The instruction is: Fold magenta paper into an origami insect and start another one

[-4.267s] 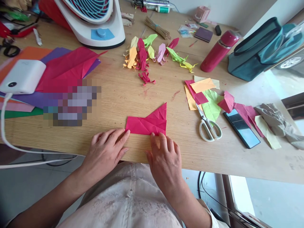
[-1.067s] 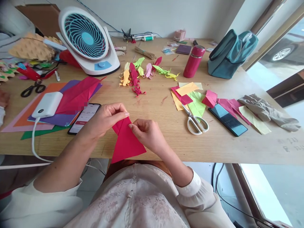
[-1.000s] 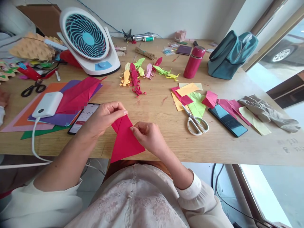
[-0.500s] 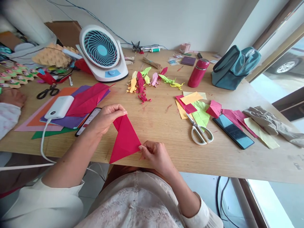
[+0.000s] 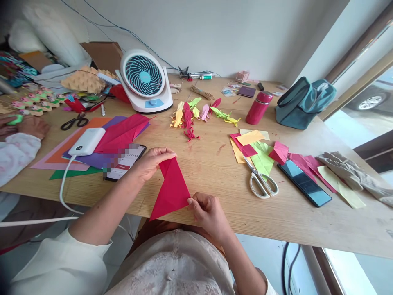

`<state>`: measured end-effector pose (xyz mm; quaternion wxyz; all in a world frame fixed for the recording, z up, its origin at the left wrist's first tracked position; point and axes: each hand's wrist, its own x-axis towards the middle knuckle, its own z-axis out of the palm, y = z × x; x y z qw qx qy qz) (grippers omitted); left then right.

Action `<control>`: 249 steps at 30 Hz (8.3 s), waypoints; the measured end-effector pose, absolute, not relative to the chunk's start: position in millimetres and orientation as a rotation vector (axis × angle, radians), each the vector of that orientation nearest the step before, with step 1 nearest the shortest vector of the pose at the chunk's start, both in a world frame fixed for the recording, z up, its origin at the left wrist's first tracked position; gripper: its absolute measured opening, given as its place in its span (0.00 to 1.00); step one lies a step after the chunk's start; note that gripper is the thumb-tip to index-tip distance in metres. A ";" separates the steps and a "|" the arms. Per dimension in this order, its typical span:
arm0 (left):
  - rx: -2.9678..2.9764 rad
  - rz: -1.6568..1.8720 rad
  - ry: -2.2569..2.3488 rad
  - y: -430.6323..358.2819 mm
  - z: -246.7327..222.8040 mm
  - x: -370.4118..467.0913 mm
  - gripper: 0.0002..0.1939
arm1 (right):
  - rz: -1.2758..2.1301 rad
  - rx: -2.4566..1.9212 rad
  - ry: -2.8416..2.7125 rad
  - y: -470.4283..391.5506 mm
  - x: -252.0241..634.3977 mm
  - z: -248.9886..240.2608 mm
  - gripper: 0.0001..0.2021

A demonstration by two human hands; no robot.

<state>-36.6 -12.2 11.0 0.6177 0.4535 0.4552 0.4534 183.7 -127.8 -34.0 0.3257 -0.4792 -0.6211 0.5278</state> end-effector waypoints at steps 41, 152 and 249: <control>0.924 0.818 0.999 -70.9 -16.0 -18.7 0.17 | 1.147 -1.302 -1.504 -114.1 180.3 -42.6 0.25; 2.747 0.152 1.333 -124.1 -48.8 -43.8 0.26 | 0.259 -1.309 -2.388 -133.1 193.4 -42.9 0.20; 1.689 1.376 1.284 -130.0 28.7 13.3 0.02 | 1.016 -1.054 -1.634 -137.6 227.5 -17.6 0.23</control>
